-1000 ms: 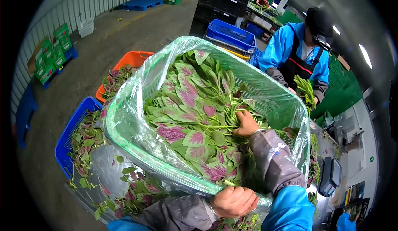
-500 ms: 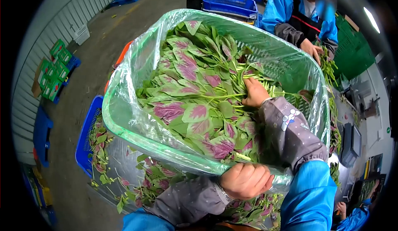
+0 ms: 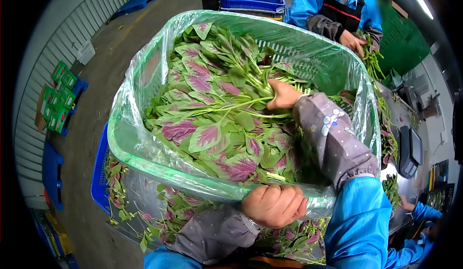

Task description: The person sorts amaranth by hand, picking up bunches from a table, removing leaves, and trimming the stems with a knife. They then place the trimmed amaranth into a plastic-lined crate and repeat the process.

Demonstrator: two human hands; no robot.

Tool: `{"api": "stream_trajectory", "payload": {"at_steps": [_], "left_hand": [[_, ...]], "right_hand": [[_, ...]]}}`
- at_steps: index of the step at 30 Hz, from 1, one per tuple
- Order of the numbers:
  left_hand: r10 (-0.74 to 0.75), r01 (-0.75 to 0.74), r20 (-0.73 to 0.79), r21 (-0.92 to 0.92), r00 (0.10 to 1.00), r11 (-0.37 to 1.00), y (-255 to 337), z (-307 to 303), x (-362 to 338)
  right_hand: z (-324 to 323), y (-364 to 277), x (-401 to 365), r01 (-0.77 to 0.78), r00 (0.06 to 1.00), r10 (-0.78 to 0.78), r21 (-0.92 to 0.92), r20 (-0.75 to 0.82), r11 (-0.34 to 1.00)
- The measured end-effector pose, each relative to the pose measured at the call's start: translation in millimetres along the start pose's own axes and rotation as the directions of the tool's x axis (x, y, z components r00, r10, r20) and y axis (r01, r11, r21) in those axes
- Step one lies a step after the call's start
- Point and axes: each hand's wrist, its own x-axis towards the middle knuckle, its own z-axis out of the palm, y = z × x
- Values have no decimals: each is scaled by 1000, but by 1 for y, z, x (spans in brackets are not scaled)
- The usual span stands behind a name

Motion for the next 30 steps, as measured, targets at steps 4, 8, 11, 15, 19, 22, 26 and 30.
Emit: {"api": "stream_trajectory", "payload": {"at_steps": [4, 8, 11, 15, 19, 22, 26, 30], "left_hand": [[5, -4, -19, 22, 1000, 1000, 0, 0, 0], [9, -9, -62, 10, 998, 1000, -1, 2, 0], [0, -1, -63, -14, 998, 1000, 0, 3, -1], [-5, 4, -55, -21, 998, 1000, 0, 2, -1], [1, -1, -35, 27, 999, 1000, 0, 2, -2], [1, 0, -12, 21, 1000, 1000, 0, 1, -1], [5, -4, -31, 28, 1000, 1000, 0, 1, 0], [-1, 2, -25, 22, 1000, 1000, 1, -1, 0]], "right_hand": [[6, -23, -5, -59, 997, 29, -407, -78, 912], [-48, -54, 5, -27, 989, -69, -613, -133, 790], [-60, -53, 10, 148, 944, -296, -622, -142, 769], [-35, -17, 10, 66, 998, -66, -258, 12, 964], [15, -12, -5, 33, 994, -72, -424, -76, 905], [16, -14, 0, -72, 994, 32, -404, -106, 912], [21, -25, -5, -2, 989, -75, -521, -127, 853], [9, -7, 9, -118, 993, 93, -463, -75, 878]]}}
